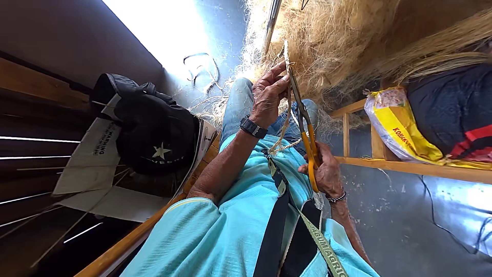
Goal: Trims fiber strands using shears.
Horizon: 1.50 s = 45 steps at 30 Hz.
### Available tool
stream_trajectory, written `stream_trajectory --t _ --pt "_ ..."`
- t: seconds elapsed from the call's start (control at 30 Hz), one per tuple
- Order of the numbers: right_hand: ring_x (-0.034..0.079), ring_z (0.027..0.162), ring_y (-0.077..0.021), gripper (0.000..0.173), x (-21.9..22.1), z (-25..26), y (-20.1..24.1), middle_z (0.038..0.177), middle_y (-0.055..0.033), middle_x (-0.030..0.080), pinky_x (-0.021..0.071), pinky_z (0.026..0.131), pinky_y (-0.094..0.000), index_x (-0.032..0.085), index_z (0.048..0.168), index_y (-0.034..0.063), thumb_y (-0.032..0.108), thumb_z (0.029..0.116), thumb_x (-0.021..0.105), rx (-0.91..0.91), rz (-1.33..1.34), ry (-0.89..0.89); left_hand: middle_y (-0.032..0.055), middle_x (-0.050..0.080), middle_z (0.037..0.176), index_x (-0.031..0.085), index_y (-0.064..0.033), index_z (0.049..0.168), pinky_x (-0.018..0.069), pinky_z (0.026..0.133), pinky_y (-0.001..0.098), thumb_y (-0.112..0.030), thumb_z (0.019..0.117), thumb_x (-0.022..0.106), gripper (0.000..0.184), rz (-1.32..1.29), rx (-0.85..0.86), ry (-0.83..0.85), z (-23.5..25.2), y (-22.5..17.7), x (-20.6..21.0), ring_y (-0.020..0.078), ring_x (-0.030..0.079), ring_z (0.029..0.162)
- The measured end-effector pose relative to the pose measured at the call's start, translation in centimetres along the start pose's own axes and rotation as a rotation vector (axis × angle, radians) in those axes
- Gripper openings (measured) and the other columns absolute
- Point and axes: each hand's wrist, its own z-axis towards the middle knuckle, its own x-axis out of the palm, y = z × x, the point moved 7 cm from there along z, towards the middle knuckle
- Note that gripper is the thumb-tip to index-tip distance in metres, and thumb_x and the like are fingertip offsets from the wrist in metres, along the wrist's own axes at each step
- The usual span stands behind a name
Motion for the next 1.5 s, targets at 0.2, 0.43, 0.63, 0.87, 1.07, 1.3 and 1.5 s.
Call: stream_trajectory --t 0.2,0.43,0.63,0.87,1.07,1.3,1.5 --pt "0.064 0.07 -0.0186 0.099 -0.1 0.2 0.6 0.086 -0.0062 0.07 0.0557 0.064 -0.0442 0.056 0.134 -0.0067 0.067 0.0717 0.078 -0.058 -0.147 -0.1 0.0123 0.071 0.098 0.06 0.0026 0.134 0.0594 0.069 0.03 0.006 0.0966 0.054 0.038 0.047 -0.019 -0.017 -0.6 -0.2 -0.2 0.0144 0.067 0.074" --pt "0.066 0.07 -0.0235 0.094 -0.2 0.1 0.5 0.087 -0.01 0.071 0.0552 0.063 -0.0473 0.058 0.134 -0.0061 0.058 0.0703 0.084 -0.07 -0.247 -0.207 0.0133 0.073 0.096 0.062 0.0047 0.131 0.0582 0.064 0.0284 0.008 0.0948 0.054 0.037 0.107 0.006 -0.02 -0.9 -0.7 -0.6 0.0139 0.067 0.071" --pt "0.065 0.066 -0.0244 0.088 -0.6 0.0 0.5 0.084 -0.0097 0.071 0.0539 0.06 -0.0482 0.061 0.133 -0.0044 0.054 0.0721 0.084 -0.086 -0.316 -0.25 0.0119 0.073 0.093 0.064 0.0056 0.128 0.057 0.06 0.0265 0.008 0.0931 0.056 0.036 0.196 0.082 0.016 -0.8 -1.1 -1.0 0.012 0.066 0.067" --pt "0.064 0.062 -0.0232 0.081 -0.7 0.2 0.7 0.079 -0.0082 0.07 0.0527 0.058 -0.0471 0.062 0.131 -0.0039 0.05 0.0741 0.083 -0.107 -0.339 -0.248 0.0069 0.072 0.085 0.066 0.0065 0.123 0.0552 0.058 0.0251 0.006 0.0902 0.06 0.034 0.349 0.175 -0.017 -0.9 -2.1 -1.1 0.0097 0.064 0.064" --pt "0.064 0.062 -0.0258 0.073 -1.3 0.2 0.9 0.077 -0.0097 0.07 0.0518 0.057 -0.0481 0.065 0.129 -0.003 0.044 0.0762 0.083 -0.119 -0.394 -0.282 0.0049 0.072 0.083 0.069 0.0054 0.121 0.0545 0.058 0.0255 0.005 0.0906 0.06 0.031 0.507 0.278 0.012 -1.1 -2.8 -0.9 0.0075 0.062 0.063" --pt "0.067 0.061 -0.0321 0.061 -1.8 -0.2 0.4 0.076 -0.0163 0.072 0.0506 0.056 -0.0528 0.07 0.122 0.0004 0.045 0.0808 0.079 -0.118 -0.431 -0.321 0.0063 0.072 0.088 0.069 0.0058 0.12 0.0551 0.06 0.0255 0.002 0.0911 0.064 0.029 0.597 0.287 0.046 -1.2 -2.6 -0.7 0.0072 0.063 0.065" --pt "0.064 0.062 -0.0237 0.078 -1.0 -0.2 -0.1 0.077 -0.0115 0.071 0.0522 0.059 -0.0481 0.068 0.123 -0.0024 0.057 0.0741 0.081 -0.096 -0.29 -0.247 0.0066 0.072 0.087 0.067 0.0056 0.121 0.0547 0.061 0.0259 0.002 0.0929 0.063 0.029 0.458 0.22 0.038 -1.2 -1.8 -1.1 0.0089 0.063 0.065"
